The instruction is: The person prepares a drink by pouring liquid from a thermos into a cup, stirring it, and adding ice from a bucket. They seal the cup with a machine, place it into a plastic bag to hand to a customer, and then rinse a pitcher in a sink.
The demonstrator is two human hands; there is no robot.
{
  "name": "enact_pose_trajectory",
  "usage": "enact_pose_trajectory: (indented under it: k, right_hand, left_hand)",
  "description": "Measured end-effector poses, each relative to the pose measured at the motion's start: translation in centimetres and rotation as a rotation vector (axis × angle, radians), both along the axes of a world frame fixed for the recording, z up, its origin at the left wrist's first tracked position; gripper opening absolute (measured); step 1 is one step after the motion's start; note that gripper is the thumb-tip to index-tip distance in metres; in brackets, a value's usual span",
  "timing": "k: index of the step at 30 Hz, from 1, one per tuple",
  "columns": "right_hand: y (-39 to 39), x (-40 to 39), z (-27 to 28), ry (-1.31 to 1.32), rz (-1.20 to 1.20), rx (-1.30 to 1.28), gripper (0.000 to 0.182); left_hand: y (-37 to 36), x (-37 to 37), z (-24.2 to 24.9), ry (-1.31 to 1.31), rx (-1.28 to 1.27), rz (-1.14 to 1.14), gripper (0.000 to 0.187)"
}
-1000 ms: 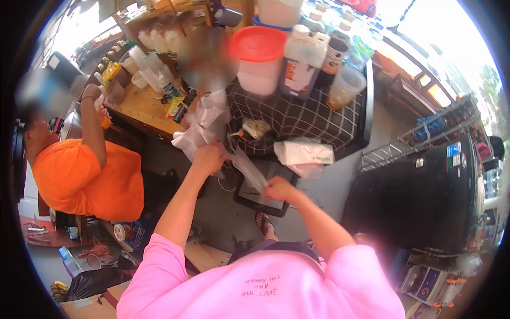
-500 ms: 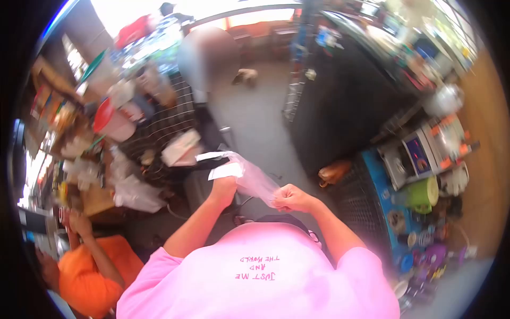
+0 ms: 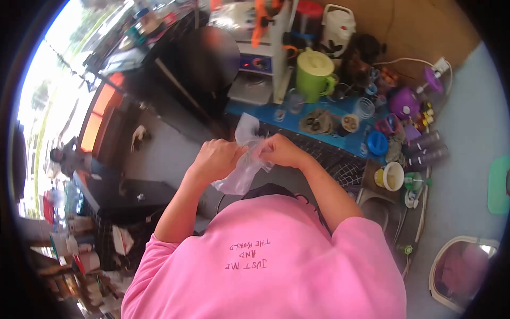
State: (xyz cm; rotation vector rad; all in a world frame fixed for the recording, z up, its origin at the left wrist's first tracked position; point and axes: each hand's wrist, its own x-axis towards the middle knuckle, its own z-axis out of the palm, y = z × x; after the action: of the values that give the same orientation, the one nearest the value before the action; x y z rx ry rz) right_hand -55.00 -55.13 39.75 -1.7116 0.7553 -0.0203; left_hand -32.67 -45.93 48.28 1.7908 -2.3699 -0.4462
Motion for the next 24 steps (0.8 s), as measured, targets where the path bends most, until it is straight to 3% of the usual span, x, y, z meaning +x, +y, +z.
enact_pose_trajectory:
  k: [2, 4, 5, 8, 10, 11, 12, 13, 14, 15, 16, 18, 20, 22, 24]
  right_hand:
    - [-0.1, -3.8, -1.1, -0.061, -0.044, 0.054, 0.039]
    - [1.2, -6.5, 1.5, -0.451, -0.081, 0.360, 0.030]
    - [0.9, -7.3, 1.6, -0.507, -0.141, 0.456, 0.029]
    - [-0.5, -9.0, -1.6, -0.374, -0.255, 0.417, 0.037]
    - [-0.2, -9.0, -3.6, -0.394, -0.417, 0.420, 0.034]
    - [0.2, -8.8, -4.3, -0.408, -0.545, 0.421, 0.030]
    - [0.4, -8.6, -4.5, -0.407, -0.574, 0.416, 0.030]
    - [0.6, -8.3, -4.5, -0.414, -0.776, 0.485, 0.025]
    - [1.0, -8.2, -4.7, -0.423, -0.978, 0.555, 0.020]
    - [1.3, -8.6, -6.6, -0.677, -1.012, 0.713, 0.020]
    - [1.3, -8.5, -6.5, -0.681, -1.037, 0.702, 0.020]
    - [0.9, -8.2, -6.5, -0.921, -1.241, 0.928, 0.025]
    - [0.8, -9.4, -7.3, -0.989, -1.311, 0.855, 0.023]
    - [1.5, -11.4, -8.1, -1.052, -1.378, 0.794, 0.021]
    - [3.1, -15.1, -8.7, -0.880, -1.569, 0.629, 0.020]
  left_hand:
    - [-2.4, -1.8, 0.5, 0.011, 0.026, -0.040, 0.040]
    - [-4.6, -2.8, -0.1, 0.110, 0.140, -0.180, 0.042]
    - [-5.6, -3.5, -0.6, 0.106, 0.156, -0.204, 0.042]
    - [-8.2, -5.6, -2.4, 0.165, 0.190, -0.335, 0.035]
    - [-9.6, -7.2, -3.2, 0.194, -0.145, -0.267, 0.025]
    - [-10.3, -7.9, -3.5, 0.202, -0.140, -0.296, 0.025]
    - [-10.8, -8.5, -3.9, 0.293, -0.317, -0.234, 0.022]
    - [-11.3, -9.2, -4.4, 0.387, -0.491, -0.166, 0.022]
    - [-11.3, -9.9, -5.0, 0.400, -0.483, -0.193, 0.022]
    - [-11.1, -10.8, -5.8, 0.459, -0.272, -0.231, 0.022]
    - [-11.1, -11.8, -6.5, 0.510, -0.060, -0.266, 0.023]
    - [-11.9, -13.2, -8.2, 0.483, 0.011, -0.314, 0.020]
    - [-13.3, -14.3, -10.9, 0.595, 0.173, -0.247, 0.017]
    - [-14.7, -15.9, -12.3, 0.681, 0.115, -0.197, 0.017]
    - [-15.5, -17.2, -12.6, 0.752, 0.059, -0.131, 0.019]
